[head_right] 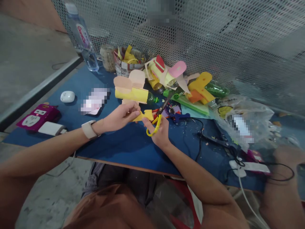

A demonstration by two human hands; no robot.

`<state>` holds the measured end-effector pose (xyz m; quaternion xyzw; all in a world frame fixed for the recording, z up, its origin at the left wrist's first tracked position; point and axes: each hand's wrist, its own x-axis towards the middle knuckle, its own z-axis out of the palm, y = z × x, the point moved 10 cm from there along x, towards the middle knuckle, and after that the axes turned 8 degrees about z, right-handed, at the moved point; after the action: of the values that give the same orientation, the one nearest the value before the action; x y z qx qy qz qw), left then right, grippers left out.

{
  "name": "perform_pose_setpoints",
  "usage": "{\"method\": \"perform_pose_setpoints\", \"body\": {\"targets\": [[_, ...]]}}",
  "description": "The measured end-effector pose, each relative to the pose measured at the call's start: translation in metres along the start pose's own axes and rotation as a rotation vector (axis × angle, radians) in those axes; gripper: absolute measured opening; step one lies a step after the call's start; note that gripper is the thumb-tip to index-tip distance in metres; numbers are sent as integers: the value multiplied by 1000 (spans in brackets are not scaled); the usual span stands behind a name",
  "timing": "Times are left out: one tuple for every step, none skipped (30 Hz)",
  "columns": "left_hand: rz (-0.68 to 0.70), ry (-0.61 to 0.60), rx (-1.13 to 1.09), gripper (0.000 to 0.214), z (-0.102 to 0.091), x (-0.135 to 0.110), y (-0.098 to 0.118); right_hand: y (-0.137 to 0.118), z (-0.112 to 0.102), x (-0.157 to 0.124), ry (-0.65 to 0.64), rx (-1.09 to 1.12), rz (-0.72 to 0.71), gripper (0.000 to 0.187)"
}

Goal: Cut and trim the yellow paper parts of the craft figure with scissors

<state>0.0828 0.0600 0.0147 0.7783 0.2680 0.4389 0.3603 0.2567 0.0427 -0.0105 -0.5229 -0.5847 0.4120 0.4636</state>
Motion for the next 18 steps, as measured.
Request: {"method": "perform_pose_setpoints", "body": {"targets": [[10, -17, -8, 18, 3, -1, 1, 1, -3, 0, 36, 16, -15, 63], [22, -31, -10, 18, 5, -1, 2, 1, -6, 1, 67, 38, -29, 62], [34, -43, -7, 19, 6, -1, 3, 2, -9, 1, 99, 60, -45, 62], [47, -54, 2, 21, 6, -2, 4, 2, -11, 2, 125, 70, -61, 62], [58, -69, 15, 23, 7, -2, 5, 1, -13, 2, 143, 63, -78, 61], [67, -83, 31, 25, 8, -2, 5, 0, -14, 2, 153, 47, -95, 59], [70, -97, 46, 28, 9, -3, 5, -2, -14, 2, 156, 27, -110, 57], [66, -111, 58, 29, 11, -4, 3, -3, -13, 2, 153, 13, -119, 56], [61, -122, 65, 29, 13, -5, 2, -4, -12, 2, 144, 8, -122, 55], [51, -131, 70, 26, 14, -6, 0, -5, -11, 2, 133, 10, -122, 55], [41, -138, 74, 23, 15, -6, -2, -6, -10, 2, 124, 17, -120, 56], [31, -132, 80, 21, 15, -7, -4, -7, -9, 2, 113, 23, -116, 56], [17, -115, 89, 22, 14, -7, -7, -8, -7, 2, 100, 25, -112, 57], [4, -88, 98, 25, 11, -7, -9, -8, -6, 2, 87, 29, -109, 58], [-12, -57, 105, 29, 7, -7, -11, -8, -4, 2, 72, 36, -103, 59], [-28, -24, 110, 33, 3, -7, -13, -8, -2, 3, 60, 47, -99, 60], [-41, 8, 114, 36, -1, -7, -15, -7, -1, 4, 53, 63, -97, 61], [-52, 41, 118, 36, -5, -7, -16, -7, -1, 5, 52, 80, -99, 61]]}}
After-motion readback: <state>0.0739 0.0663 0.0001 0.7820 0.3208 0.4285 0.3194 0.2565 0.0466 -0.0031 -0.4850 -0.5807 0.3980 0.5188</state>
